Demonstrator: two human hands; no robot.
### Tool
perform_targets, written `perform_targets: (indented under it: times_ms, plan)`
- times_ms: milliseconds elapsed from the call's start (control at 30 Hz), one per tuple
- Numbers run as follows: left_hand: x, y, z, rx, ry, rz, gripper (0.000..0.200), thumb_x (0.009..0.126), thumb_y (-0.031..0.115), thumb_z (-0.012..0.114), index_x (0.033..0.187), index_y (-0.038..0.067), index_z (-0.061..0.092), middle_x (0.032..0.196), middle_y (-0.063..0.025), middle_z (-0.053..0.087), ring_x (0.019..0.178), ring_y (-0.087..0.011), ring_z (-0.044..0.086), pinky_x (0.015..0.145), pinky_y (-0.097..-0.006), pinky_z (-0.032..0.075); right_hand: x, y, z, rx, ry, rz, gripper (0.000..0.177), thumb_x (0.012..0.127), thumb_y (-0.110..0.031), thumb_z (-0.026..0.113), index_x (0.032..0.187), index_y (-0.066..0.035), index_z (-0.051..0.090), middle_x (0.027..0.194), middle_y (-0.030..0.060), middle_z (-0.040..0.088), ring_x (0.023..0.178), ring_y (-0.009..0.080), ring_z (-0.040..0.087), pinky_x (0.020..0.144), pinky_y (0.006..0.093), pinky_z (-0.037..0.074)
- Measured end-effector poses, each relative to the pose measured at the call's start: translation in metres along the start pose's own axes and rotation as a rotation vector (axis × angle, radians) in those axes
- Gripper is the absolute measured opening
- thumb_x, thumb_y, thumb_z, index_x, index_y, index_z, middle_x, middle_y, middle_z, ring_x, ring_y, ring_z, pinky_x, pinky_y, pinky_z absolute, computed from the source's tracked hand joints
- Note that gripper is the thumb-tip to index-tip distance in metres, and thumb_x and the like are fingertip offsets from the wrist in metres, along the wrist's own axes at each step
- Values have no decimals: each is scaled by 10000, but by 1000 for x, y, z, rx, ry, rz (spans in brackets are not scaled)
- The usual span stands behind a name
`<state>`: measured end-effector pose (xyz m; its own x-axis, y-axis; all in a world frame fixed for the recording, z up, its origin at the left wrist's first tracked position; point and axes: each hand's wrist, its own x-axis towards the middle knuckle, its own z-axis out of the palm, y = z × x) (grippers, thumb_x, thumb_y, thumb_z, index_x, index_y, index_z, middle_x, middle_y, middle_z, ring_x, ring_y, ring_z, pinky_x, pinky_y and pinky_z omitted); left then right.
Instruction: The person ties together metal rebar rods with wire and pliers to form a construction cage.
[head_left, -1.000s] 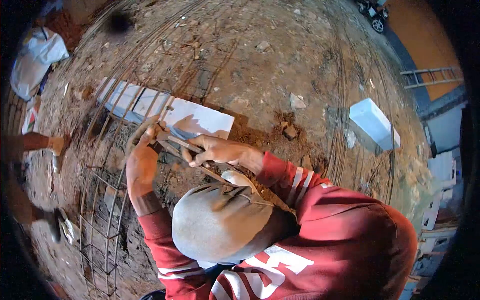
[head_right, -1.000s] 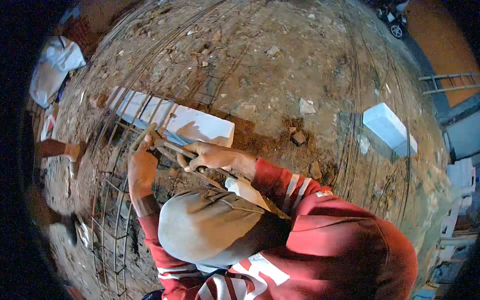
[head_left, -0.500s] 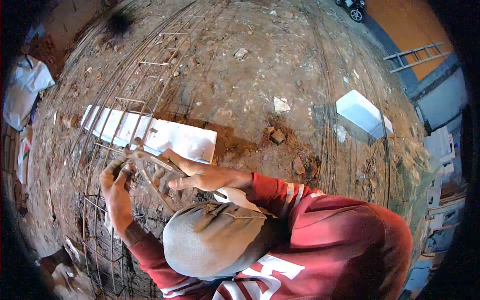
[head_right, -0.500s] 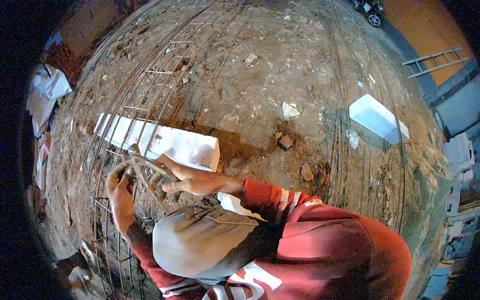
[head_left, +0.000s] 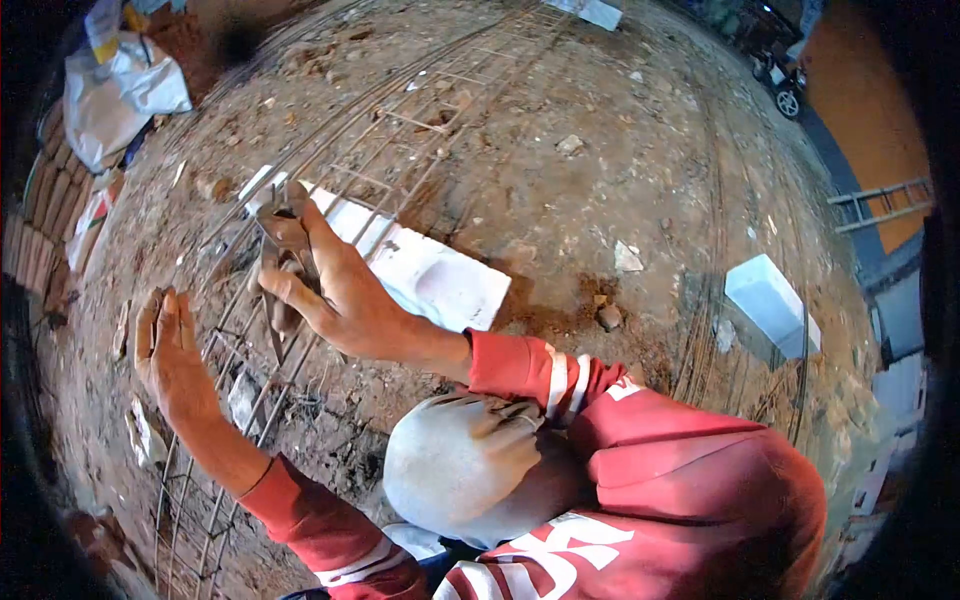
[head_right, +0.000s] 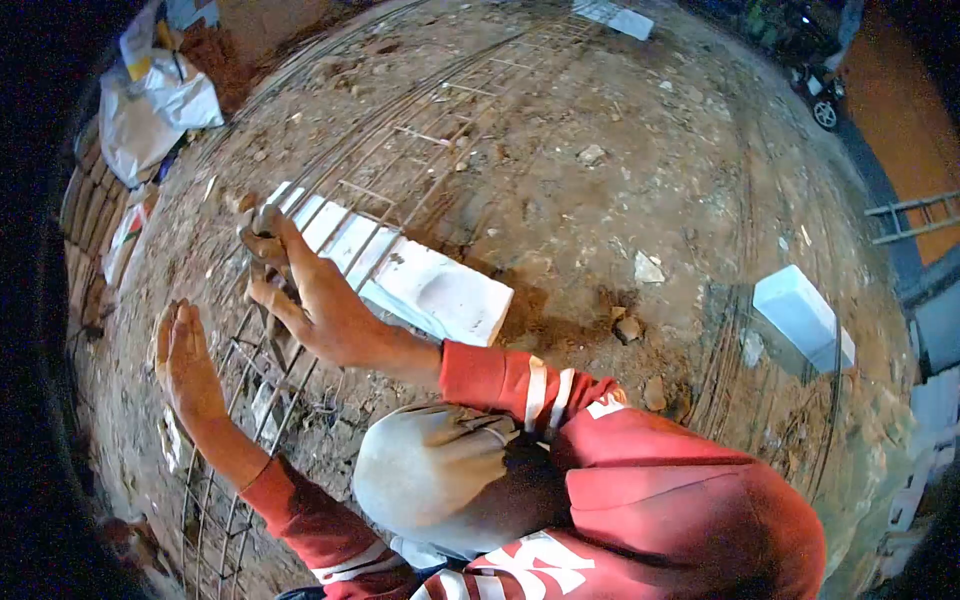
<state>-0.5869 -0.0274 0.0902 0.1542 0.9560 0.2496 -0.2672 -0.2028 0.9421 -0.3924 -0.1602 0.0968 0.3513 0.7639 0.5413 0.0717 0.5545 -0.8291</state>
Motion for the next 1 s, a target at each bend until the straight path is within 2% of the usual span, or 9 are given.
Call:
perform_targets:
  times_ms: [67,200,267,367,400,467,600,667,1000]
  plan:
    - [-4,10,3,-17,15,69,290,923,55,595,1176,-83,557,1151,-167,598,1091,-226,584,1010,-331,466,9,9,11,-208,4,-132,430,928,-134,572,1307,-2,417,1042,171,617,699,261,607,709,384,498]
    - [-12,18,2,-246,23,10,309,907,66,611,1191,-55,586,1084,-153,641,1052,-220,609,951,-330,491,12,23,31,-134,-103,91,179,896,-125,570,1015,8,579,814,172,592,718,270,580,704,392,471]
    - [-9,16,2,-278,67,-30,367,883,92,647,1216,-49,581,1027,-141,665,973,-213,641,909,-327,506,3,90,30,-376,-176,-25,186,918,-145,604,999,23,599,791,110,610,691,130,541,652,303,459]
    - [-18,20,15,-233,77,-8,326,833,140,715,1097,-39,649,937,-117,698,840,-165,658,742,-276,496,-11,113,32,-513,-208,-112,286,803,-152,722,730,-10,484,671,77,429,625,160,399,592,360,410]
    - [-23,28,23,-218,87,-68,321,820,133,729,1093,-19,655,915,-100,698,817,-152,653,718,-276,496,-6,77,34,-639,-363,186,293,770,-162,748,758,-8,499,694,93,477,658,192,449,624,363,422]
    - [-25,25,27,-174,77,-62,336,830,177,709,1110,2,647,912,-109,698,842,-181,676,712,-267,505,-1,80,22,-804,-492,-246,436,701,-225,807,1022,-2,612,960,187,629,893,309,606,794,401,482]
    - [-21,15,31,-18,-35,-47,249,819,94,713,1043,-8,672,854,-89,702,734,-140,666,618,-247,512,30,21,21,-529,-361,225,505,800,-198,756,1231,-23,559,1046,101,644,901,157,622,794,304,513]
    - [-23,4,39,-109,-129,-28,193,825,79,700,987,-27,692,832,-80,697,700,-117,646,604,-247,512,38,-6,27,-355,-363,223,459,893,-170,644,1301,-15,502,1066,93,647,933,155,618,783,280,508]
    - [-29,24,52,-433,-216,-64,245,832,36,696,1041,-86,660,793,-73,677,666,-84,599,579,-227,487,63,-22,27,-224,-255,194,147,918,-69,626,1036,14,653,942,56,668,816,90,617,714,218,508]
